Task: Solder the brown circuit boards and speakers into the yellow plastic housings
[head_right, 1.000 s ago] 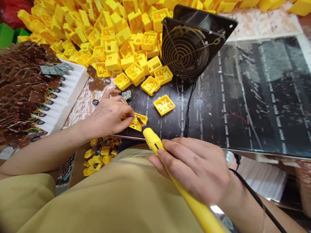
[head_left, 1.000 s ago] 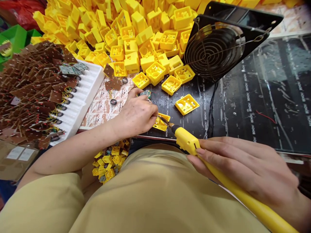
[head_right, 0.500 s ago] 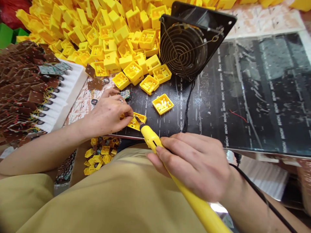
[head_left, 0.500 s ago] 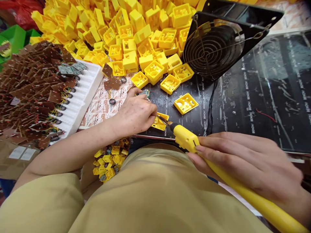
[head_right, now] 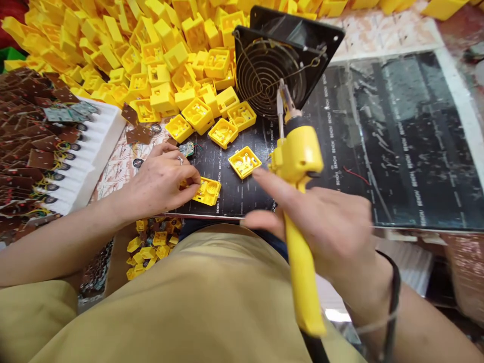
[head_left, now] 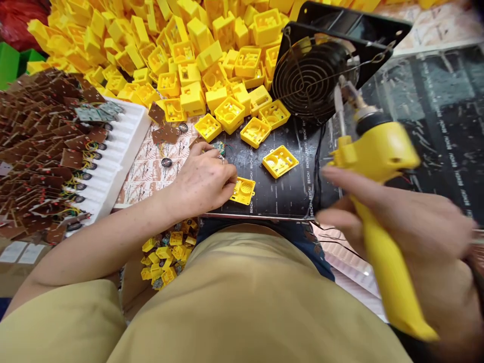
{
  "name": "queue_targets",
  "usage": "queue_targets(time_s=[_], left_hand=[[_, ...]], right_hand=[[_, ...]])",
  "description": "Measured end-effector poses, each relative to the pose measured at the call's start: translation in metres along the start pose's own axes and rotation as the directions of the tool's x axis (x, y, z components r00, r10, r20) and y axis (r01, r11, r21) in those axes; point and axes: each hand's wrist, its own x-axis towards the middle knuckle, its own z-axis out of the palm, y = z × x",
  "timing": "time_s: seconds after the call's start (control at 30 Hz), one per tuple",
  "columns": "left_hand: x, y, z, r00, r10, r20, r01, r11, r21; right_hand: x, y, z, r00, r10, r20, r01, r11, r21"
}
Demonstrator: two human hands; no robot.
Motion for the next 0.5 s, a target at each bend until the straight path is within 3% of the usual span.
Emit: queue_targets(time_s=[0.13,0.23,0.33,0.43,0.5], left_hand=[[-0.008,0.002,0.002,0.995,-0.001,-0.104,-0.003,0.999,-0.044],[-0.014,0.005,0.009,0.976,0.128,-0.177,-0.152,0.98,-0.125],[-0.021,0.007,0.013,0.966,0.235,-0.111,-0.25,0.958,-0.144],[-0.027,-0.001,0.004,0.967,0.254,-0.015,-0.251,0.944,-0.212],[-0.026,-0.014,-0.006,0.977,0.211,-0.032,-0.212,0.936,-0.282]], right_hand=[[0.016,0.016,0.023,0.984,-0.163,0.072,0.168,0.983,-0.071],[0.031,0.031,0.034,0.959,-0.239,0.154,0.247,0.968,-0.035],[0.047,0.041,0.044,0.923,-0.337,0.187,0.345,0.939,-0.009],[0.055,0.039,0.051,0.911,-0.356,0.208,0.374,0.926,-0.054],[0.055,0.031,0.052,0.927,-0.319,0.199,0.347,0.929,-0.127]])
